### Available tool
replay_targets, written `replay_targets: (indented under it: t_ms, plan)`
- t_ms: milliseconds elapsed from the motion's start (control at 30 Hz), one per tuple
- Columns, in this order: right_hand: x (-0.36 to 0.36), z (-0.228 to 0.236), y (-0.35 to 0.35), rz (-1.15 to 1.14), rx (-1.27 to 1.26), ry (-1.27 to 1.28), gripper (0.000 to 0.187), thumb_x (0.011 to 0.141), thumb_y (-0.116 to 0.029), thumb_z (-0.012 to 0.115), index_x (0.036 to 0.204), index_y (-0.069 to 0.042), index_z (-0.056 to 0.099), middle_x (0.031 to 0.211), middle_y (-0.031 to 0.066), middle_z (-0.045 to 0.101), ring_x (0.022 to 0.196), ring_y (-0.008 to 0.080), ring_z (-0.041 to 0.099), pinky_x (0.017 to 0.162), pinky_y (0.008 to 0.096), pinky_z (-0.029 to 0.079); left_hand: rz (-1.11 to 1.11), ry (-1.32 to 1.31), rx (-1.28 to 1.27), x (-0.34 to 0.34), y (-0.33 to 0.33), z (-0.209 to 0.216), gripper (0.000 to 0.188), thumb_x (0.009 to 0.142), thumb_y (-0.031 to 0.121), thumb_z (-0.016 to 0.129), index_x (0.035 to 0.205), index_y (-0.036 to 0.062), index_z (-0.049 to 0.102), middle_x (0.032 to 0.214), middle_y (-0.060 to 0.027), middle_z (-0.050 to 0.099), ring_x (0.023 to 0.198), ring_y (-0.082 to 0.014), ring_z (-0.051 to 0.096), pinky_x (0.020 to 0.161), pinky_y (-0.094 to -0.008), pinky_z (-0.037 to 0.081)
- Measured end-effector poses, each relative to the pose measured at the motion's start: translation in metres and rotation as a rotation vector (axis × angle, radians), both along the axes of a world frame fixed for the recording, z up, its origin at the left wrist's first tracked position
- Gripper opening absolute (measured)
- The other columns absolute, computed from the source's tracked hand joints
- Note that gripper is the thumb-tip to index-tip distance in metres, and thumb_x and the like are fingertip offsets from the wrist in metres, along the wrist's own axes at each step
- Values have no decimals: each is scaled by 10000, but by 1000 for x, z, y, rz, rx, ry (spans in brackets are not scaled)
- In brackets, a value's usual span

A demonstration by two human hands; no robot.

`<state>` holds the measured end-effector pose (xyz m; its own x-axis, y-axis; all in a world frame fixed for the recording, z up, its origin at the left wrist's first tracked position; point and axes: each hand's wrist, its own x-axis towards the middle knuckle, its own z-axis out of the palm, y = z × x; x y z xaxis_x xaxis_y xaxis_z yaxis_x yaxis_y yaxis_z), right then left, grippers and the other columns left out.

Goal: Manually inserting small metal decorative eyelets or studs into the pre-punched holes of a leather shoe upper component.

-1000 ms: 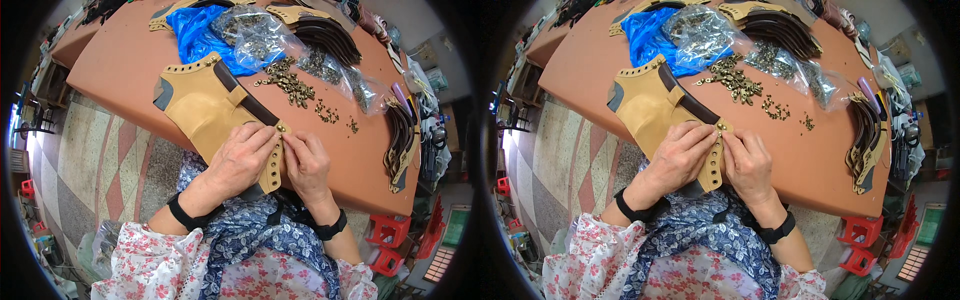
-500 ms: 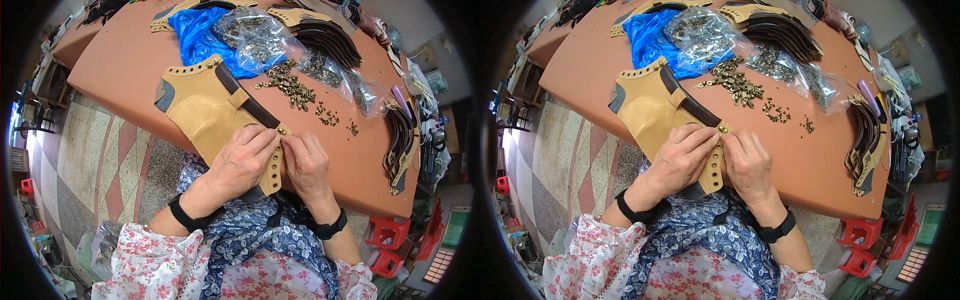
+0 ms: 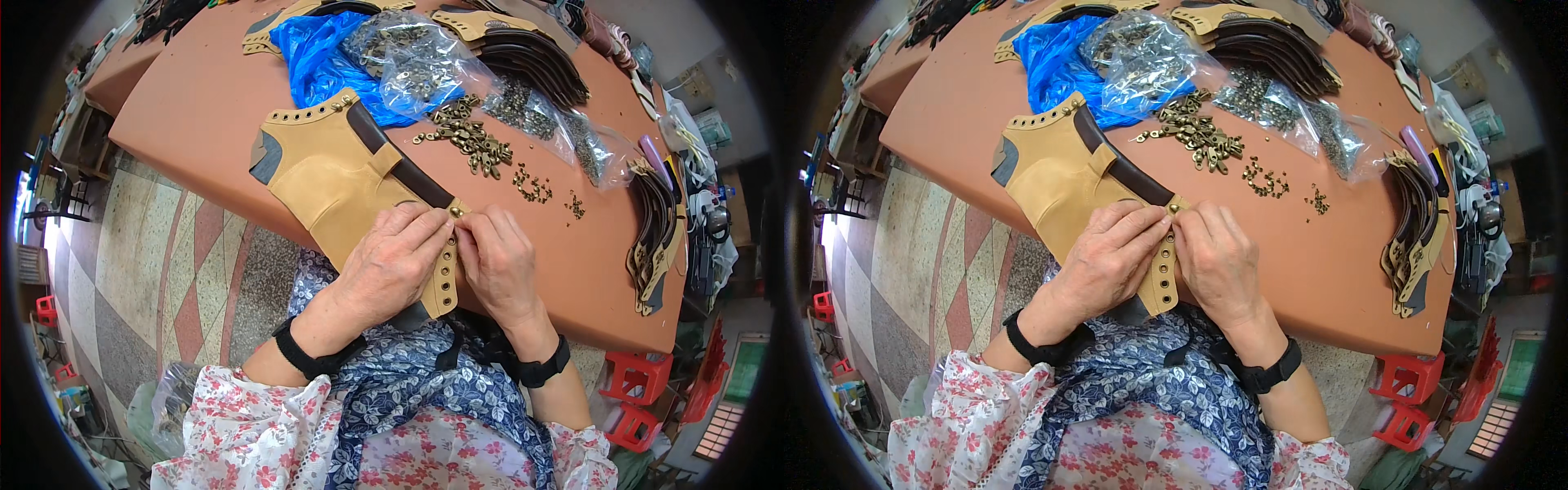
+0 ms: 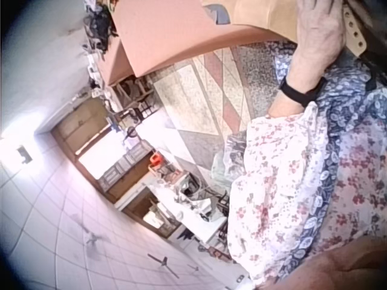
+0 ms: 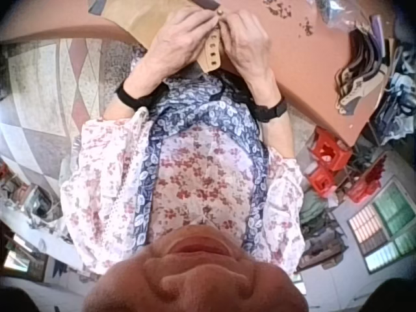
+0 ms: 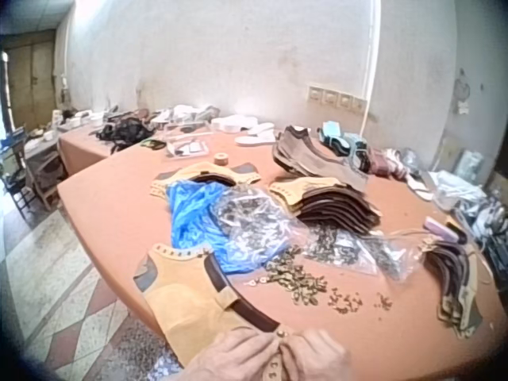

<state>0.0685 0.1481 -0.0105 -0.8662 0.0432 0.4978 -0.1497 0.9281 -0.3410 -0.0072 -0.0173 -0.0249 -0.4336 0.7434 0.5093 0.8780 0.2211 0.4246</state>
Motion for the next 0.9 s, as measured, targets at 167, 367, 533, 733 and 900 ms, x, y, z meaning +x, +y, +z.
replay_targets:
  t_ms: [167,367,533,733,900]
  plan:
    - [6,-5,2,-47,-95,10,106,845,-12,693,931,-26,633,854,120,598,785,307,615,688,398,511,6,-1,9,0,-1,0,352,822,27,696,1170,-21,677,1215,-130,636,1118,-312,589,942,-406,497]
    - [7,-4,-1,-21,-104,42,121,838,1,700,949,-23,659,872,118,609,800,297,621,698,396,517,11,-20,33,0,1,-1,339,823,24,704,1158,-24,682,1197,-132,641,1109,-317,595,938,-406,500]
    - [7,-5,0,-9,-100,53,131,836,-11,710,961,-30,674,886,104,614,800,284,618,698,390,517,3,-51,43,0,1,1,337,822,17,703,1155,-32,679,1191,-138,640,1105,-324,600,931,-406,504]
    - [5,-5,-3,-22,-41,38,105,841,-36,711,931,-40,658,865,92,595,780,282,604,685,385,508,2,-35,41,0,1,1,338,820,17,703,1153,-33,674,1194,-139,636,1102,-328,601,936,-414,500]
    - [2,-5,-4,-28,-38,39,94,841,-42,704,904,-45,634,851,98,583,773,290,597,683,389,503,-6,-29,47,0,1,2,338,818,16,702,1152,-30,674,1190,-138,637,1097,-327,603,930,-414,499]
